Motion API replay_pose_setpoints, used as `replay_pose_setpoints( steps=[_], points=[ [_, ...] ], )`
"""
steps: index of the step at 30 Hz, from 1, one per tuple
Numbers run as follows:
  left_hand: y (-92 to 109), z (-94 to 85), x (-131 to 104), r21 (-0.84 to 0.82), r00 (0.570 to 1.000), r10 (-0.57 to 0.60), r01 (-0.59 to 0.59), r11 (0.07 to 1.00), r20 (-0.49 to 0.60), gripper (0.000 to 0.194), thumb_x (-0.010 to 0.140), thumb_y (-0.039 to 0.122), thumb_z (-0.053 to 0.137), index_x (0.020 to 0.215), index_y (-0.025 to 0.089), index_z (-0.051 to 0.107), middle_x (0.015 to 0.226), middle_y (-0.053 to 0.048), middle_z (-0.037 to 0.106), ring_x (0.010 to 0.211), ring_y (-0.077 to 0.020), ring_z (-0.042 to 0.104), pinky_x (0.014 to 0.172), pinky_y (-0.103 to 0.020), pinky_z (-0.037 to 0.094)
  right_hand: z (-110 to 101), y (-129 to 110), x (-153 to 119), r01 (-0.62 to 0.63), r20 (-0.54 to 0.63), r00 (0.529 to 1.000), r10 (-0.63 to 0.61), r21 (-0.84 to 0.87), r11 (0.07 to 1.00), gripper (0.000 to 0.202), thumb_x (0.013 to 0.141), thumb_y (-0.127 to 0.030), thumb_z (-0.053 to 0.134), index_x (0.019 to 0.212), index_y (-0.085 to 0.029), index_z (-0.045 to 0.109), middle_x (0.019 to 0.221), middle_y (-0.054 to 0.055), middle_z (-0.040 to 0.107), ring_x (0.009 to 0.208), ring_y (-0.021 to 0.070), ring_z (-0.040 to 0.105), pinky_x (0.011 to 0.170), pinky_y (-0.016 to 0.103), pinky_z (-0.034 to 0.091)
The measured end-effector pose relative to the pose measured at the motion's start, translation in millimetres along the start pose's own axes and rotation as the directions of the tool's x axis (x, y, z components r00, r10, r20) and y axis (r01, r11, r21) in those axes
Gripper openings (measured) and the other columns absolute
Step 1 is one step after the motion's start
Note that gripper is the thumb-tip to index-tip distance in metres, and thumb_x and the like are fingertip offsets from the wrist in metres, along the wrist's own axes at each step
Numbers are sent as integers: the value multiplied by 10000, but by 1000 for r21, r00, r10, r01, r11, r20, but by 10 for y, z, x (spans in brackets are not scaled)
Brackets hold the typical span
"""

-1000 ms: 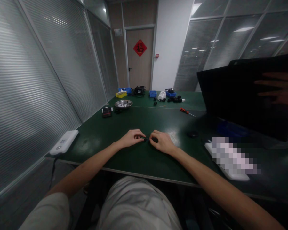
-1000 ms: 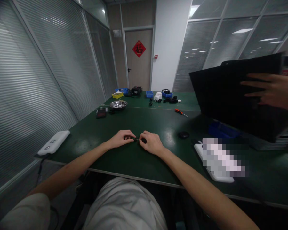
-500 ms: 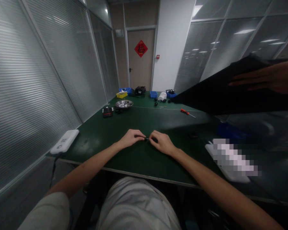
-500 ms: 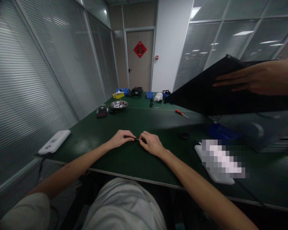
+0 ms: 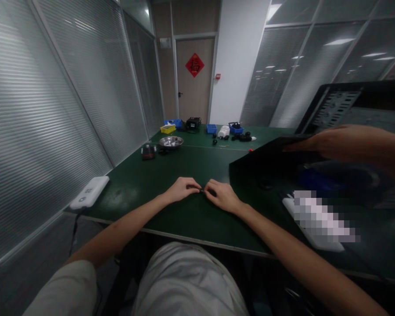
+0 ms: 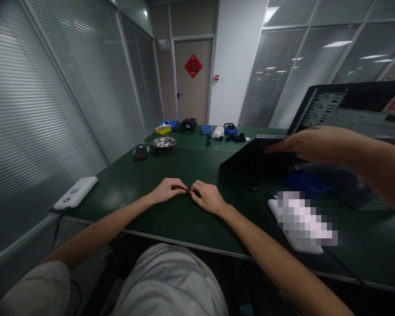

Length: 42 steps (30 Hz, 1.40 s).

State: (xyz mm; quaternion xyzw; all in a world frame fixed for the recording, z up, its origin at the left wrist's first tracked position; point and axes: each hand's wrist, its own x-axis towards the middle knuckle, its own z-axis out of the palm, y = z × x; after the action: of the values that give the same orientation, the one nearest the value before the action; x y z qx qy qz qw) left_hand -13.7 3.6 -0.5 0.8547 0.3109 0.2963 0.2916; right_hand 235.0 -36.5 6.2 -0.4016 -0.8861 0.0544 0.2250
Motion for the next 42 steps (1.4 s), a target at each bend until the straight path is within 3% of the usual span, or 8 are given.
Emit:
replay_pose_setpoints(
  steps=[3, 19, 24, 27, 31, 36, 39, 42],
  points=[
    [43, -12, 2, 21, 999, 43, -43, 999, 18, 219, 917, 345, 694, 1060, 211, 791, 999, -61, 731, 873, -174, 651, 806, -289, 478, 27, -14, 19, 15, 14, 1000, -14, -30, 999, 122, 1021, -315, 532, 1048, -231, 617, 1012, 17, 611, 770, 135, 567, 638, 255, 347],
    [-93, 50, 69, -135, 998, -47, 43, 990, -28, 233, 885, 384, 725, 1016, 210, 807, 1006, -62, 762, 894, -191, 688, 849, -302, 507, 73, 29, 36, -7, 6, 1000, 8, -35, 999, 112, 1045, -315, 495, 1049, -235, 573, 1025, 27, 611, 792, 144, 571, 643, 254, 325],
    [-170, 6, 179, -16, 992, -93, 92, 996, -88, 219, 893, 380, 714, 970, 195, 800, 991, -67, 736, 885, -191, 656, 804, -305, 492, 59, 17, 28, -11, -8, 1000, 11, -61, 998, 95, 1037, -303, 502, 1042, -233, 565, 1028, 20, 612, 781, 142, 569, 649, 259, 330],
    [-178, 13, 210, 99, 997, -35, 41, 994, -63, 197, 913, 364, 698, 963, 201, 796, 973, -62, 719, 894, -191, 634, 823, -311, 478, 34, 8, 30, -6, -8, 1000, 6, -61, 998, 105, 1041, -307, 495, 1036, -231, 568, 1018, 19, 608, 780, 142, 570, 646, 260, 333],
    [-139, 18, 172, 179, 997, 79, -81, 981, 20, 215, 983, 327, 604, 1037, 231, 788, 1031, -59, 705, 982, -196, 616, 893, -325, 463, 18, 18, 26, 0, -16, 1000, 0, -47, 999, 113, 1045, -309, 491, 1032, -229, 570, 1015, 21, 610, 798, 143, 580, 664, 257, 352],
    [-19, -3, 101, 192, 996, 78, -70, 979, -33, 276, 1030, 312, 507, 1137, 233, 748, 1087, -61, 696, 1015, -195, 608, 923, -341, 467, 31, 40, 14, -9, -51, 999, 6, -57, 998, 100, 1038, -297, 503, 1023, -223, 570, 1019, 21, 610, 808, 144, 589, 684, 257, 370],
    [96, -2, 60, 187, 996, 79, -71, 980, -36, 270, 989, 378, 586, 1188, 240, 708, 1164, -58, 681, 1085, -208, 593, 963, -353, 466, 24, 33, 7, -23, -67, 998, 20, -49, 999, 104, 1039, -301, 504, 1021, -225, 572, 1012, 18, 607, 793, 141, 587, 677, 259, 369],
    [174, 11, 39, 201, 997, 76, -72, 977, -13, 269, 935, 421, 665, 1121, 231, 703, 1163, -55, 676, 1103, -217, 586, 997, -371, 459, -1, 18, 0, -26, -71, 997, 23, -39, 999, 105, 1038, -305, 506, 1010, -227, 572, 991, 11, 603, 777, 137, 582, 667, 259, 363]
  ],
)
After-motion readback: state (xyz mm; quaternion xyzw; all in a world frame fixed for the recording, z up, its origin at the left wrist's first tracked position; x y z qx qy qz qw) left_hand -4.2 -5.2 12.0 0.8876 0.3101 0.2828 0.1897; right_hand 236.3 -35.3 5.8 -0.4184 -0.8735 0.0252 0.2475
